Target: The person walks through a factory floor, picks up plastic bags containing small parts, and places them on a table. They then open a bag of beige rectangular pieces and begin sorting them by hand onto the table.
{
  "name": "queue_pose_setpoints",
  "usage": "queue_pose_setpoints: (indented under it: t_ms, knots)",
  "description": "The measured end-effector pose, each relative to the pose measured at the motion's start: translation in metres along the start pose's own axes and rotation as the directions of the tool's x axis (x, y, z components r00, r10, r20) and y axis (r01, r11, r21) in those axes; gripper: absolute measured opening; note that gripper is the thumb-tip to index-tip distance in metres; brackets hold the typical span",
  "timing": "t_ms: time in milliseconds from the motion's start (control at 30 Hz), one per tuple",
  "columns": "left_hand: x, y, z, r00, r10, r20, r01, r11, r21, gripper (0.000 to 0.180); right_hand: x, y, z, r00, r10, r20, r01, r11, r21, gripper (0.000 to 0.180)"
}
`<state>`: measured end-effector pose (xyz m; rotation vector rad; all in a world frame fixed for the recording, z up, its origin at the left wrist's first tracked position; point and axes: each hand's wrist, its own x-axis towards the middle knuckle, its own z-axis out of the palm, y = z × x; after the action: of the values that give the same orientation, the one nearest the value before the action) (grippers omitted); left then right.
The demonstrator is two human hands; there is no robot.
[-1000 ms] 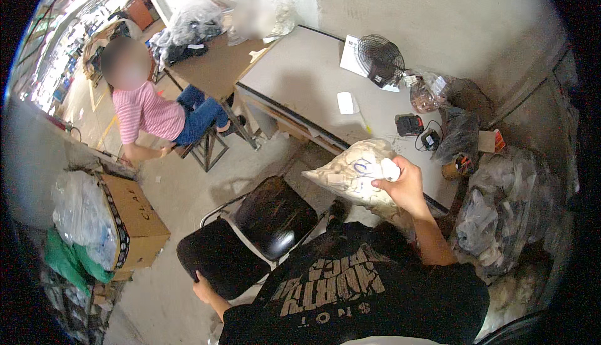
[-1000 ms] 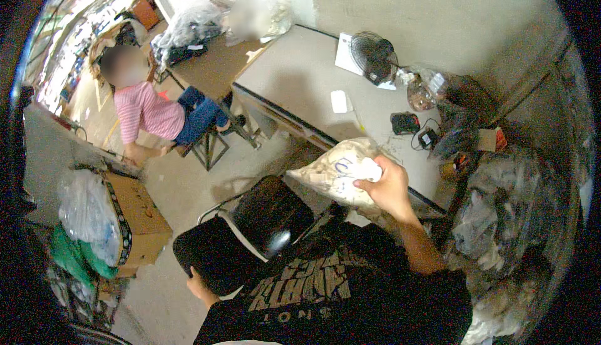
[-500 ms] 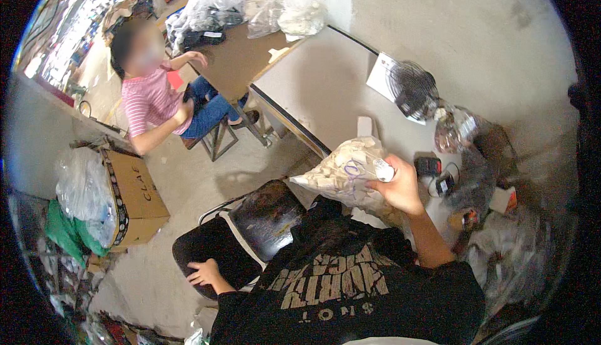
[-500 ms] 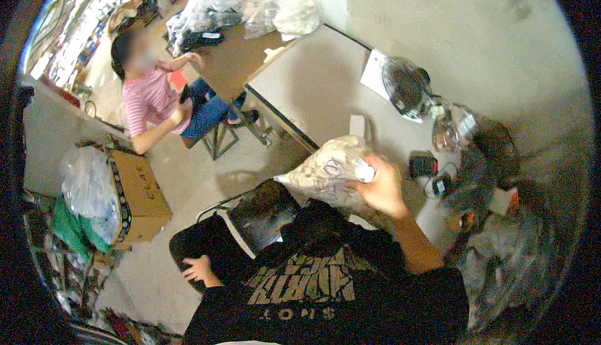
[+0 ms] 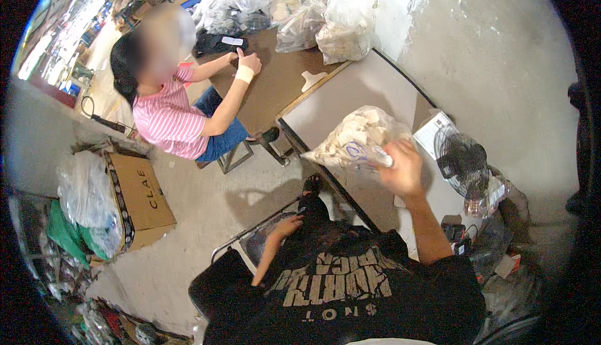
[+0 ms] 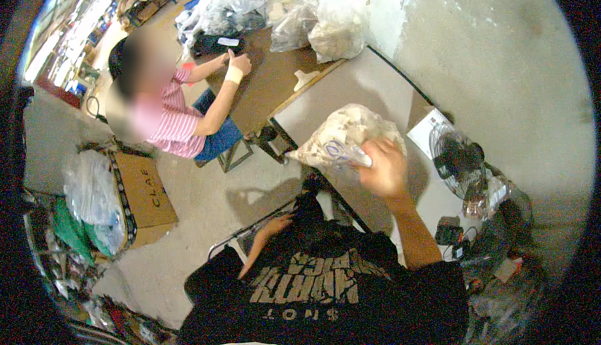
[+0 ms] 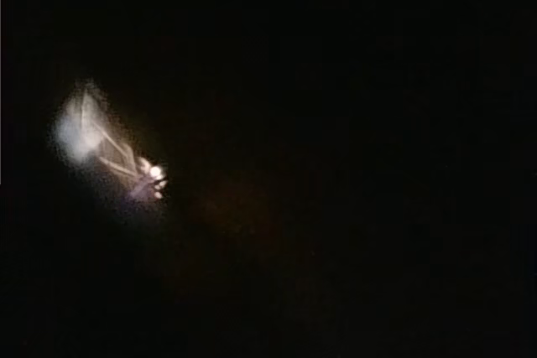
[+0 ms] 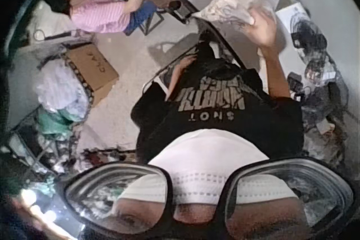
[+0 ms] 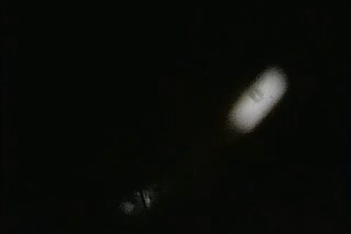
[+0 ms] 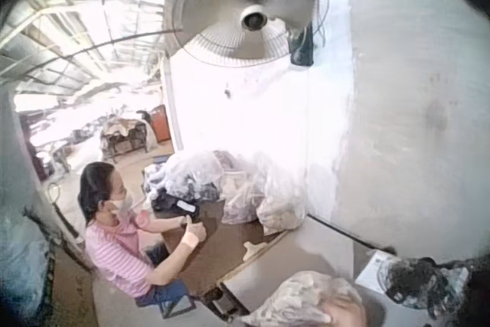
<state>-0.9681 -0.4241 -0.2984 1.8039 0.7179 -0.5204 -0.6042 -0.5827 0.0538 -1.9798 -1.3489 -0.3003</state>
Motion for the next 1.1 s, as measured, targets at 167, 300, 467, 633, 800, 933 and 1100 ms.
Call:
queue_pose_setpoints:
  t_ms: [167,300,467,633,800,933,1100]
  knots:
    - [0.034,0.027,-0.114,0.986,-0.164,-0.020,0.163,0.985,-0.052,0.043,0.019,0.025,0.107,0.971,0.117,0.209,-0.061,0.965,-0.255,0.032]
    - [0.032,0.023,-0.174,0.967,-0.217,0.131,0.191,0.964,0.186,0.032,-0.003,0.023,0.132,0.900,0.285,0.329,-0.223,0.951,-0.214,0.034]
    - [0.029,-0.002,-0.203,0.819,-0.252,0.516,0.413,0.883,-0.224,0.042,-0.001,0.026,0.119,0.800,0.380,0.464,-0.372,0.921,-0.113,0.041]
    - [0.043,0.013,-0.179,0.987,0.038,0.159,0.015,0.947,-0.322,0.050,0.023,0.028,0.101,0.760,0.399,0.514,-0.436,0.898,-0.052,0.042]
    - [0.057,0.021,-0.162,0.988,-0.080,0.135,0.036,0.953,0.301,0.044,0.028,0.024,0.070,0.919,0.309,0.246,-0.303,0.951,-0.063,0.039]
    - [0.053,0.044,-0.157,0.989,-0.148,0.010,0.125,0.867,0.481,0.032,0.024,0.030,0.053,0.897,0.403,0.182,-0.412,0.911,0.013,0.034]
    - [0.025,0.115,-0.155,0.975,-0.190,-0.111,0.217,0.756,0.618,0.028,0.016,0.033,0.046,0.910,0.390,0.139,-0.392,0.920,-0.013,0.033]
